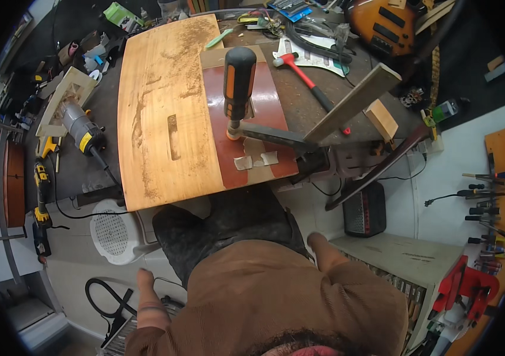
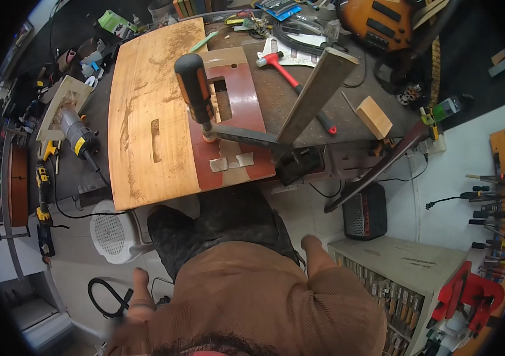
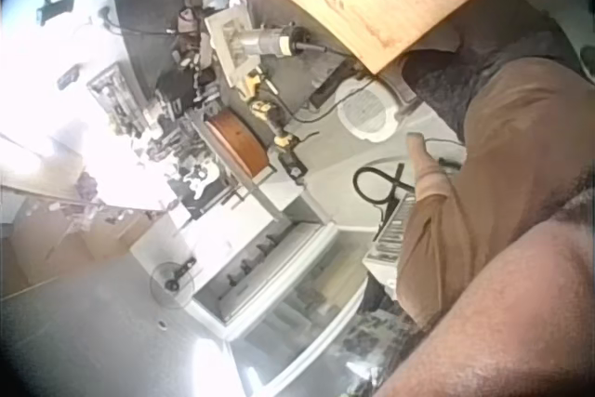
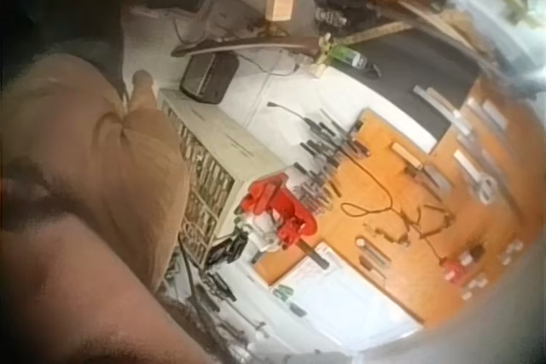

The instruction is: The person uses a handheld router on a wooden instrument component secured to a workbench. They guide the router along a guide block, then set the router aside to use a drill and later clear debris with a vacuum hose.

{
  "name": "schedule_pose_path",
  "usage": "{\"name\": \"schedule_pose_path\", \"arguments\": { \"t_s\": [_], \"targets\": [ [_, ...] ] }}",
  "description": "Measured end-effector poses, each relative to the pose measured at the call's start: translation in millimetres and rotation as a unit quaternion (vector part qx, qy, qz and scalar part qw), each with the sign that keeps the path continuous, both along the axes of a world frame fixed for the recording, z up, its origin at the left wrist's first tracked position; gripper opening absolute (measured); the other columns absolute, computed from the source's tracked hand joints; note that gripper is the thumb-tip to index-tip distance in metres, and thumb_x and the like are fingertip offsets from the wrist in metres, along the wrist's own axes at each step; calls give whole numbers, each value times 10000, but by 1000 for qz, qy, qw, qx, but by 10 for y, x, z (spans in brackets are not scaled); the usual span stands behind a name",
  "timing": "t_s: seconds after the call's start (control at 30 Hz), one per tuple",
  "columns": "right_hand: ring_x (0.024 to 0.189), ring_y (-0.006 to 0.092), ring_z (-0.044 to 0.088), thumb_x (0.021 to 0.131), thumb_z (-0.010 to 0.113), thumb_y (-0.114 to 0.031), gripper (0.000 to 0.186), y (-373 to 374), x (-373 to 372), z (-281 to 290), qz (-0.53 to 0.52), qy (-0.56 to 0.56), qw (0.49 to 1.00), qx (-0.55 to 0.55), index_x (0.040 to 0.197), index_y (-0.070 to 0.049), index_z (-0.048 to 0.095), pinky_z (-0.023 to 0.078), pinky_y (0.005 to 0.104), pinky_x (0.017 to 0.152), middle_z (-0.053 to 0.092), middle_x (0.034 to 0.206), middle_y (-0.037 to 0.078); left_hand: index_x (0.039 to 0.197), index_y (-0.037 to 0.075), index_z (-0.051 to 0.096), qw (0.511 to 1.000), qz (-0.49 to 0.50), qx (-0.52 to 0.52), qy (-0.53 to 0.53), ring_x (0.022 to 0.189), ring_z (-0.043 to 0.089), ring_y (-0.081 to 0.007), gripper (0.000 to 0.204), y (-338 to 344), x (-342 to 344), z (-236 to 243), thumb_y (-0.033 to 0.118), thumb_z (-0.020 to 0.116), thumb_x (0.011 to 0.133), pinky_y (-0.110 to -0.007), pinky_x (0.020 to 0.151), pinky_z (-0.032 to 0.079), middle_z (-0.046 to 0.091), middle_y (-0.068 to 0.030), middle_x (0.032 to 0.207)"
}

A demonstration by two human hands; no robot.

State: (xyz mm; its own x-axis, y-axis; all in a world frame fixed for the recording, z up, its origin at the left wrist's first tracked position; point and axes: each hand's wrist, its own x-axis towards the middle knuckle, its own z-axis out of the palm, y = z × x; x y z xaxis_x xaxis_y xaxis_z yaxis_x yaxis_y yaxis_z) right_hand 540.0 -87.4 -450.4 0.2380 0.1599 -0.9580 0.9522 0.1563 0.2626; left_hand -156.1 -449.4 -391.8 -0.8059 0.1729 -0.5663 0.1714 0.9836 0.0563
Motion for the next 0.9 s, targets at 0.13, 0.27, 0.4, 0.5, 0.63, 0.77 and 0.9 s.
{"name": "schedule_pose_path", "arguments": {
  "t_s": [0.13, 0.27, 0.4, 0.5, 0.63, 0.77, 0.9],
  "targets": [
    [1012, 284, 755, 1008, 541, -172, 301, 610, -574, 613, -152, 158, 971, 95, 1169, 0, 729, 581, 456, 873, 744, 1206, 175, 1096, -29, 703, 986, 111, 119, -40, 956, 709, -437, 306, 558, 325, -23, 173, 595, 892, -498, 833, 539, 732, -268, 1038],
    [956, 256, 758, 1013, 552, -236, 368, 1008, -1256, 2317, -97, 360, 914, 158, 1230, 34, 675, 571, 379, 874, 754, 1134, 178, 1057, -34, 693, 928, 49, 350, 115, 588, 620, -203, 243, 495, 393, -110, 177, 586, 1000, -348, 567, 516, 647, -134, 727],
    [795, 205, 751, 1046, 589, -268, 303, 1341, -1241, 4028, -241, 545, 801, 60, 1004, 21, 671, 579, 341, 798, 753, 895, 136, 1092, -20, 698, 816, -16, 497, 295, 669, 545, -126, 220, 1450, 726, 1738, 136, 547, 1061, -279, 606, 451, 626, -55, 775],
    [787, 143, 676, 1049, 565, -186, 173, 1573, -1404, 4460, -271, 724, 561, 295, 1006, -24, 610, 521, 271, 738, 692, 908, 86, 1159, -23, 675, 671, -20, 692, 264, 800, 591, -99, 185, 2453, 833, 3262, 52, 546, 1050, -239, 714, 499, 681, -48, 1012],
    [952, 173, 628, 1096, 497, -386, 393, 1690, -2283, 4597, -222, 804, 336, 439, 1138, -4, 578, 480, 295, 877, 641, 1031, 103, 1524, 10, 422, 517, -256, 803, -153, 1273, 577, -239, 511, 3987, 1448, 4535, 107, 537, 1035, -378, 1062, 472, 592, -165, 1370],
    [802, 175, 600, 1080, 448, -550, 570, 1866, -2564, 4766, -225, 880, 263, 326, 1168, -2, 577, 488, 307, 804, 604, 900, 84, 1541, 2, 409, 514, -460, 630, -356, 1337, 560, -298, 654, 4980, 1731, 4725, 284, 627, 992, -417, 1110, 454, 575, -211, 1433],
    [502, 116, 412, 1038, 450, -646, 642, 2085, -2482, 4767, -224, 917, 257, 208, 1096, -20, 576, 321, 267, 472, 455, 650, 16, 1301, -42, 598, 384, -474, 487, -625, 1055, 724, -293, 584, 5596, 1863, 4559, 222, 816, 828, -396, 951, 561, 723, -198, 1140]
  ]
}}
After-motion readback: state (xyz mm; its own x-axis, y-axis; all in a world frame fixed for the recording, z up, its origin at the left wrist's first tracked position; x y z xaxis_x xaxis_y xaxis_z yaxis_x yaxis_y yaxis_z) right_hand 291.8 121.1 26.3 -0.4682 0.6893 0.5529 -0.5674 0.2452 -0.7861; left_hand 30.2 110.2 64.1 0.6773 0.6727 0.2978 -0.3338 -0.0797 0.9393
